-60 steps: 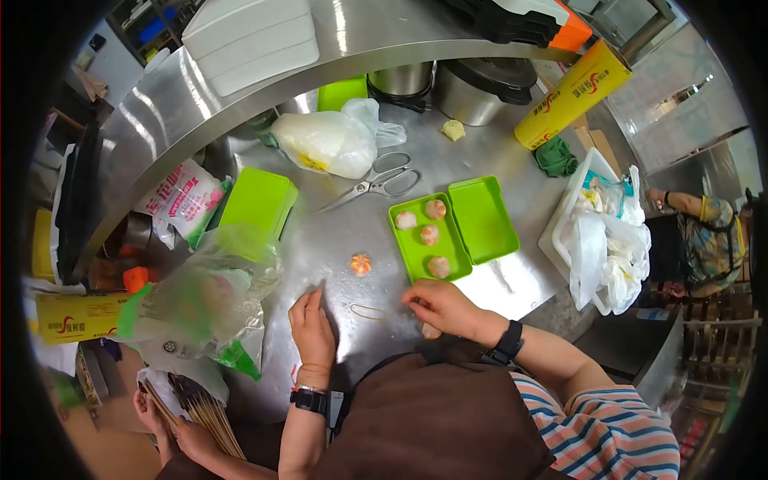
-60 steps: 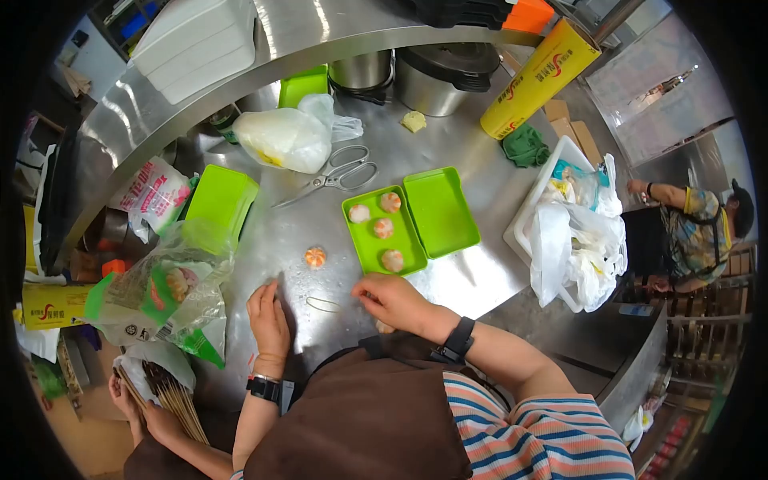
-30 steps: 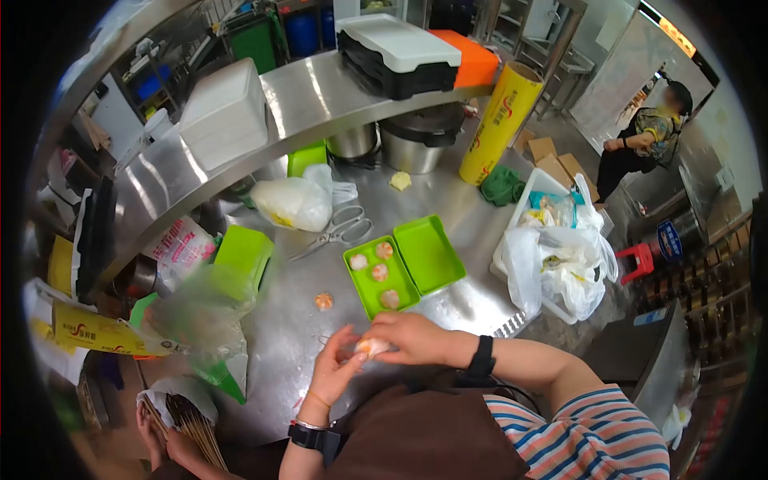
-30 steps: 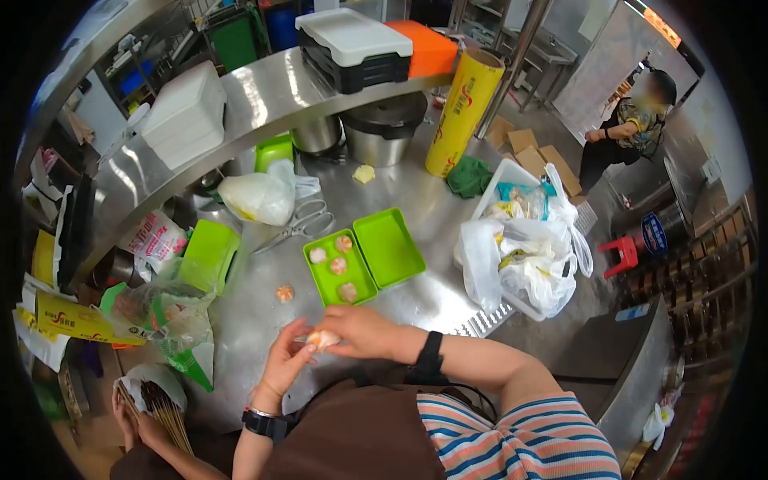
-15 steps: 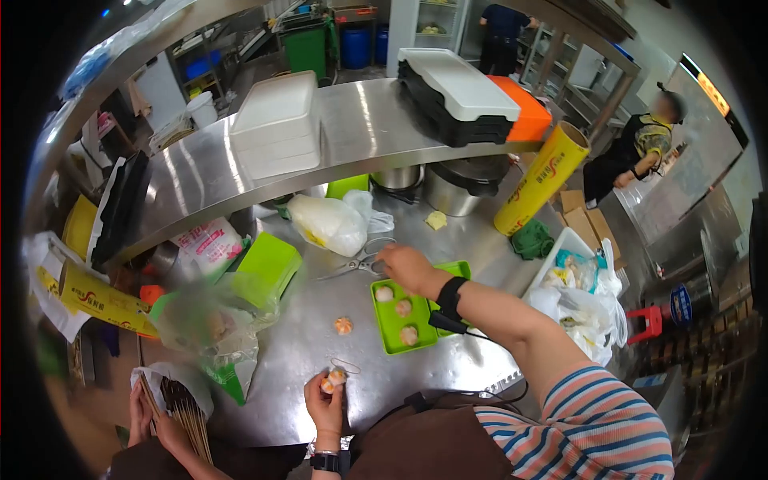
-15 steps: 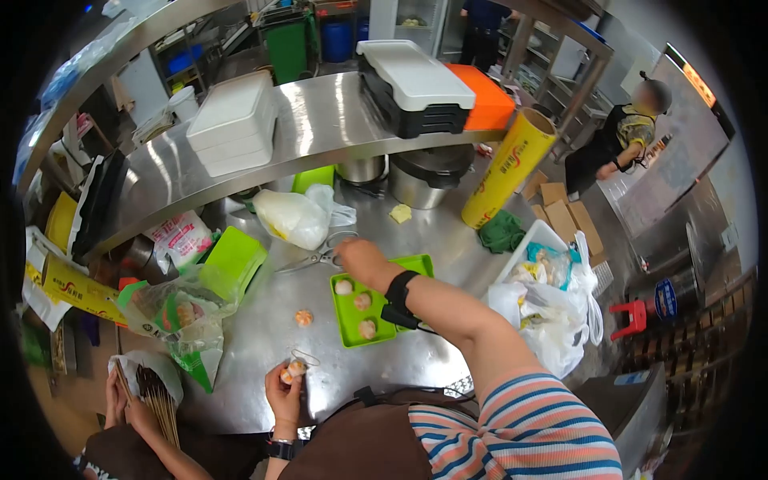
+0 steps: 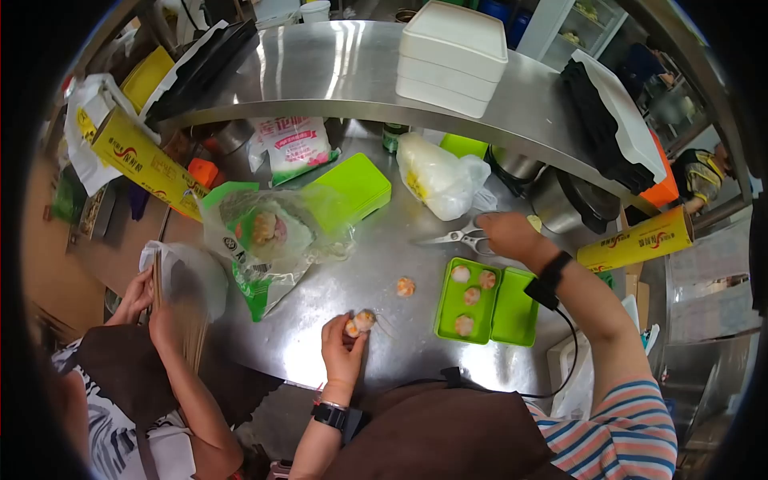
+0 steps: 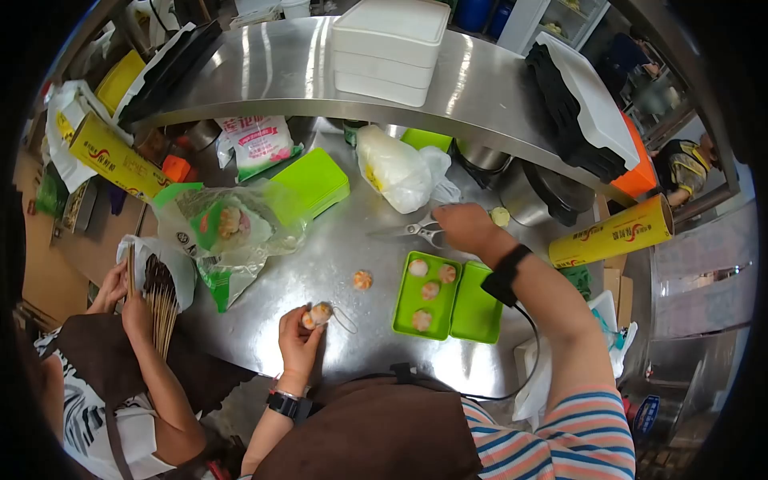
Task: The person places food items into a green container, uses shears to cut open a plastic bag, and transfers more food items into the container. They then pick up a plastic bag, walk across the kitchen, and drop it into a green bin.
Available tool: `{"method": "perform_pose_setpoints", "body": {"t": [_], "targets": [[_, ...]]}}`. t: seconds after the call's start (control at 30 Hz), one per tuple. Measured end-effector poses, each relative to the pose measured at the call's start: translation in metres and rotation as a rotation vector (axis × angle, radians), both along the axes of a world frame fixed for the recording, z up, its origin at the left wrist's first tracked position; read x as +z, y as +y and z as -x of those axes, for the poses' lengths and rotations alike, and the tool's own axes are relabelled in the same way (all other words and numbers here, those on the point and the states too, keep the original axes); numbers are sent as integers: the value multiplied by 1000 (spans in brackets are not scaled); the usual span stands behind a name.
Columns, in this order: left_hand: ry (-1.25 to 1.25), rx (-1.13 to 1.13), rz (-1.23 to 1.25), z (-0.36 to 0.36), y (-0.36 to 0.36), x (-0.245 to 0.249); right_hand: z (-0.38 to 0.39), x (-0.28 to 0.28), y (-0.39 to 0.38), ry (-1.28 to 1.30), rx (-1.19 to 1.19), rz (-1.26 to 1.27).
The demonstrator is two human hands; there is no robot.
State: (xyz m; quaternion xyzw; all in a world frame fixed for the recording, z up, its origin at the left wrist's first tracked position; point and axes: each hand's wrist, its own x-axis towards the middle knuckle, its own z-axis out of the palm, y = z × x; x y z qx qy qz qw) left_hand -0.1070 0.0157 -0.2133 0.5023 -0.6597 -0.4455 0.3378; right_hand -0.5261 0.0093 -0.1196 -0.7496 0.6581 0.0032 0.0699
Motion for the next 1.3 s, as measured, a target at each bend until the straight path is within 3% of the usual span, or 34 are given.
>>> {"method": "perform_pose_setpoints", "body": {"t": [0.07, 0.13, 0.23, 0.33, 0.53, 0.67, 0.73, 0.83, 0.9, 0.97, 1.13, 1.23, 1.3], "targets": [[-72, -29, -17, -2, -1, 6, -20, 31, 34, 93, -83, 44], [-57, -34, 8, -5, -4, 2, -70, 83, 66, -97, -238, -162], [-17, -42, 48, -3, -3, -5, -128, 60, 120, -740, -221, -223], [-12, -68, 64, -3, -1, -9, -191, 10, 137, -991, -302, -342], [28, 0, -2, -10, 6, -4, -231, -53, 137, -1030, -446, -298], [-46, 32, -44, -29, 11, -6, -236, -20, 132, -1025, -426, -287], [-39, 60, -128, -31, 15, 2, -245, 9, 131, -1190, -397, -138], [-15, -30, -195, -32, 21, -11, -250, -1, 139, -1157, -301, 35], [79, -46, -282, -24, 24, -10, -242, -50, 148, -1083, -323, -63], [220, -40, -459, -15, 23, -7, -234, -97, 162, -955, -365, -406], [250, -26, -491, -13, 20, -9, -230, -64, 153, -1041, -519, -544], [287, -7, -489, -16, 21, -10, -230, -30, 145, -1147, -529, -440], [233, -19, -466, -15, 21, -6, -228, 1, 136, -1144, -390, -238]]}}
